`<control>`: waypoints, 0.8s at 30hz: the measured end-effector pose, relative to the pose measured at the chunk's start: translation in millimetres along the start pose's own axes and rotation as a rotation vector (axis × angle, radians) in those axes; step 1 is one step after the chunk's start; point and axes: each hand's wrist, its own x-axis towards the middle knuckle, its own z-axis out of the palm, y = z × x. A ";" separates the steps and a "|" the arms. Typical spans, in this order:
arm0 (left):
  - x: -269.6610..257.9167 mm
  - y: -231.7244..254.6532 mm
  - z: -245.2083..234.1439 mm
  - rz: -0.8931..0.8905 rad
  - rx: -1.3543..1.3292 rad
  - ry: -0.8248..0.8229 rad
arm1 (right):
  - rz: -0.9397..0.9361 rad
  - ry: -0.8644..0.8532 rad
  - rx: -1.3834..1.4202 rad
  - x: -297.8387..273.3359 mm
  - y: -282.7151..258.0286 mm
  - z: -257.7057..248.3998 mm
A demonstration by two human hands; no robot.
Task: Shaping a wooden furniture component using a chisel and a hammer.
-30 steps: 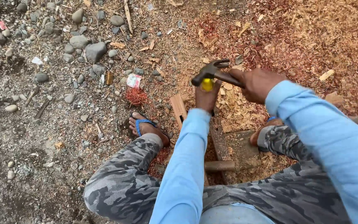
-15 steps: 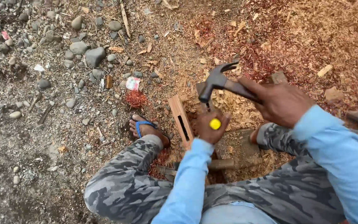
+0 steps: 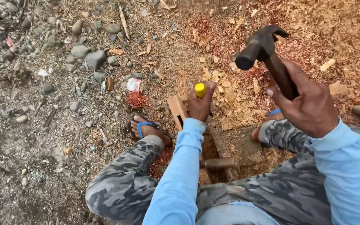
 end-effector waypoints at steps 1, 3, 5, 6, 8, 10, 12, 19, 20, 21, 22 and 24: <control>3.9 -2.8 1.2 0.004 0.001 0.002 | -0.004 0.001 0.001 0.3 -0.5 1.3; 10.6 -8.7 5.9 -0.035 0.084 0.001 | -0.150 0.041 -0.041 -0.7 -0.9 2.2; 10.1 -13.2 8.1 -0.097 0.031 0.046 | -0.090 0.021 -0.037 1.1 -4.4 6.0; 9.0 -15.8 9.1 -0.161 -0.021 0.092 | -0.029 -0.001 -0.030 1.8 -6.2 8.0; 6.5 -6.5 10.8 0.012 0.114 0.058 | -0.072 0.011 -0.071 3.3 -5.9 9.1; -6.4 11.3 10.3 0.153 0.253 0.011 | -0.085 0.003 -0.110 1.1 -3.0 10.0; -29.0 40.9 6.3 -0.104 -0.345 -0.105 | -0.212 0.024 -0.116 -0.8 0.9 9.4; 30.1 -25.9 2.9 0.254 -0.102 -0.044 | -0.158 -0.113 -0.123 23.9 -7.6 8.4; 34.0 -25.6 4.5 0.132 -0.114 -0.020 | -0.138 -0.130 -0.201 29.8 -11.5 6.0; 39.0 -25.3 7.0 0.010 -0.126 -0.002 | -0.117 -0.145 -0.280 35.9 -15.2 3.5; 46.1 -30.4 8.4 0.009 -0.129 -0.002 | -0.116 -0.146 -0.284 49.4 -23.2 -1.2; 51.6 -42.2 11.2 0.059 0.015 0.023 | 0.040 -0.356 -0.547 73.9 -40.3 -11.1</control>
